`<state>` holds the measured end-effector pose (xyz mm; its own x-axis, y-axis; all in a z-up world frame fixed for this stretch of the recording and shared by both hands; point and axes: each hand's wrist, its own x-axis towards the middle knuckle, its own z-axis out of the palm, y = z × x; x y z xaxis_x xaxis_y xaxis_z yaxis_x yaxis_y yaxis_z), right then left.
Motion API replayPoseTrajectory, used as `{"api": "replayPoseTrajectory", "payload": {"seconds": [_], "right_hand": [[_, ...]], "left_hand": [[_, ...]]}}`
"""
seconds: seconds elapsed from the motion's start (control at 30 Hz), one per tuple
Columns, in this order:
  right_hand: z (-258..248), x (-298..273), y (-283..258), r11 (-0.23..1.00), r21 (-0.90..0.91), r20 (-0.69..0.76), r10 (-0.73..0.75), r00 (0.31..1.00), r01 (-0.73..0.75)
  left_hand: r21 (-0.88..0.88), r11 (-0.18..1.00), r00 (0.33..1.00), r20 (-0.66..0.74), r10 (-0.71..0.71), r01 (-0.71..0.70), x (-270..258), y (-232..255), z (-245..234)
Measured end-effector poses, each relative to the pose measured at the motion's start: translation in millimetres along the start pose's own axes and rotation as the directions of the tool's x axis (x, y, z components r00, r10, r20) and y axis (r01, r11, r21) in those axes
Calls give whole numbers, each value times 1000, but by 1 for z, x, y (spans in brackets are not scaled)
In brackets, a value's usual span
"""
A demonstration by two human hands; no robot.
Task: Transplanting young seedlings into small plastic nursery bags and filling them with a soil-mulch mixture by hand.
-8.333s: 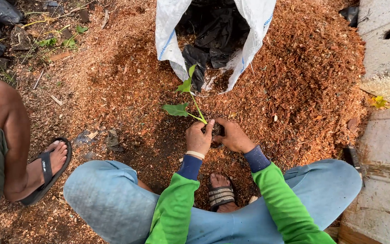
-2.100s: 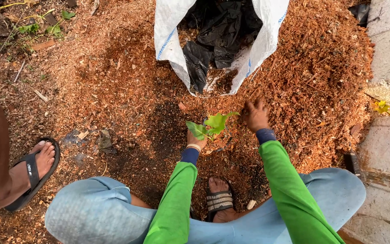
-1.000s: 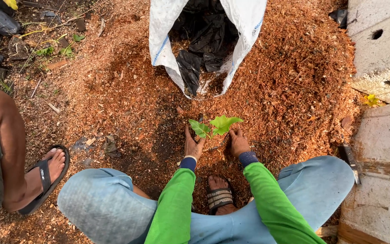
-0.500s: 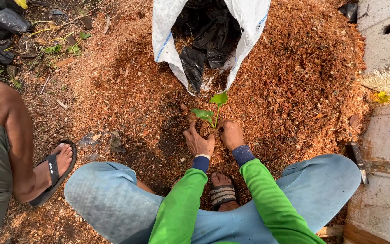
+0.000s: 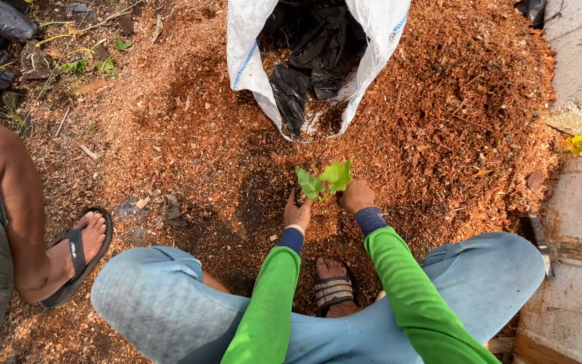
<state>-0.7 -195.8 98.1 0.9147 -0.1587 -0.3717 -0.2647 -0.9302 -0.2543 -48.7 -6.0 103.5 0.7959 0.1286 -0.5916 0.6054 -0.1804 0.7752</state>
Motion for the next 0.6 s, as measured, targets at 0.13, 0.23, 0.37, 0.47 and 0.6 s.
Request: {"api": "replayPoseTrajectory", "payload": {"seconds": [0.13,0.23,0.37,0.47,0.6], "right_hand": [[-24,-1,-8,999,-32,79,-3,997,5],[52,33,24,998,-61,108,-11,994,17],[-34,29,9,745,667,206,-197,959,10],[6,80,61,781,-375,39,-525,850,499],[85,96,85,858,-297,172,-384,907,419]], "left_hand": [[-305,952,996,85,29,-2,99,-84,21],[-529,844,984,176,14,82,101,-70,31],[-54,973,937,263,230,-223,57,8,-15],[35,998,964,262,50,-61,96,-45,9],[-125,992,991,135,2,15,84,-37,12]]}}
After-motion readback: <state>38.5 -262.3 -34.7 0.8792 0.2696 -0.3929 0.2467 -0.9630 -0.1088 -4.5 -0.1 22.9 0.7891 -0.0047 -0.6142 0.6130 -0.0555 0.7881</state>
